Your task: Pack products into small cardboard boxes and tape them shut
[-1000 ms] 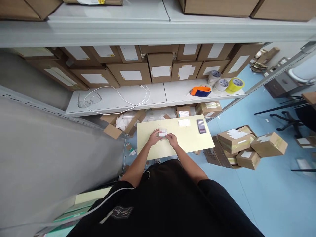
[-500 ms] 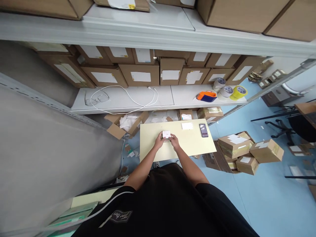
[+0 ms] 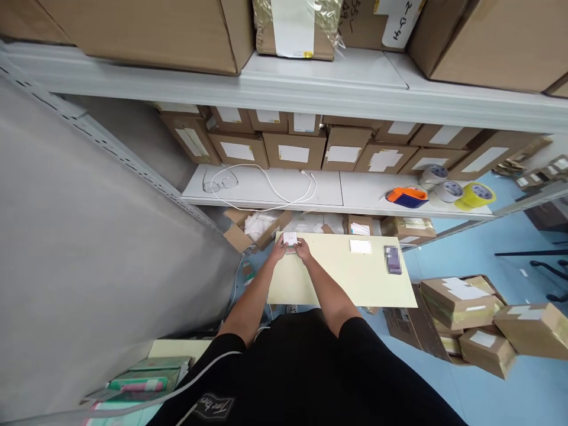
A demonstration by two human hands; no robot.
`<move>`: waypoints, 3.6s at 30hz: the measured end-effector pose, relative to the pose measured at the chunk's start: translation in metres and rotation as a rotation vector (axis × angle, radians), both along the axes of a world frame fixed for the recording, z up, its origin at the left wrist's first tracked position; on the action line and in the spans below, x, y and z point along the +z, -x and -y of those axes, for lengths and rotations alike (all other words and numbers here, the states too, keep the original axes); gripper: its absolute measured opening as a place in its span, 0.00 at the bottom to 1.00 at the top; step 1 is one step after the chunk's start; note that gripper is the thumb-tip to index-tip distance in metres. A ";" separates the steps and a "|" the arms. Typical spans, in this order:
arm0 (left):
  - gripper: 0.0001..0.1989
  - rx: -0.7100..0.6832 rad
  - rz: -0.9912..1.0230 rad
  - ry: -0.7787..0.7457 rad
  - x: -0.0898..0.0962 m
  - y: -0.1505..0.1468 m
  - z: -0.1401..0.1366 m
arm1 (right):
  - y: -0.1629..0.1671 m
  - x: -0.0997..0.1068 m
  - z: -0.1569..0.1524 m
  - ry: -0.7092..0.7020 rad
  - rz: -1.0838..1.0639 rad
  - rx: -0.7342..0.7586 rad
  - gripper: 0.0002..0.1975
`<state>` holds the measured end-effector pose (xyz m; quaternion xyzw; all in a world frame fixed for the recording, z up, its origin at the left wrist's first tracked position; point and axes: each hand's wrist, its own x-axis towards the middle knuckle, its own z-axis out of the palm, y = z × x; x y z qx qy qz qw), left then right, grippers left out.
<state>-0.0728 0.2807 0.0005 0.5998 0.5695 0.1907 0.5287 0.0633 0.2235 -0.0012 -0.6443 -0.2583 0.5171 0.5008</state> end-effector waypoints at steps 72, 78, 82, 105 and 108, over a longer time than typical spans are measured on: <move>0.33 0.315 0.175 -0.030 0.129 -0.090 0.312 | -0.347 -0.065 0.345 0.164 0.839 0.216 0.09; 0.30 0.342 0.253 -0.095 0.141 -0.065 0.353 | -0.315 -0.034 0.348 0.225 1.032 0.241 0.24; 0.29 0.363 0.320 -0.174 0.153 -0.037 0.395 | -0.264 0.003 0.358 0.031 1.077 0.221 0.26; 0.27 1.258 0.131 -0.417 0.177 0.187 0.715 | 0.186 0.111 0.425 -0.843 0.431 1.181 0.32; 0.29 1.412 0.076 -0.390 0.174 0.201 0.771 | 0.240 0.108 0.469 -0.828 0.306 1.357 0.32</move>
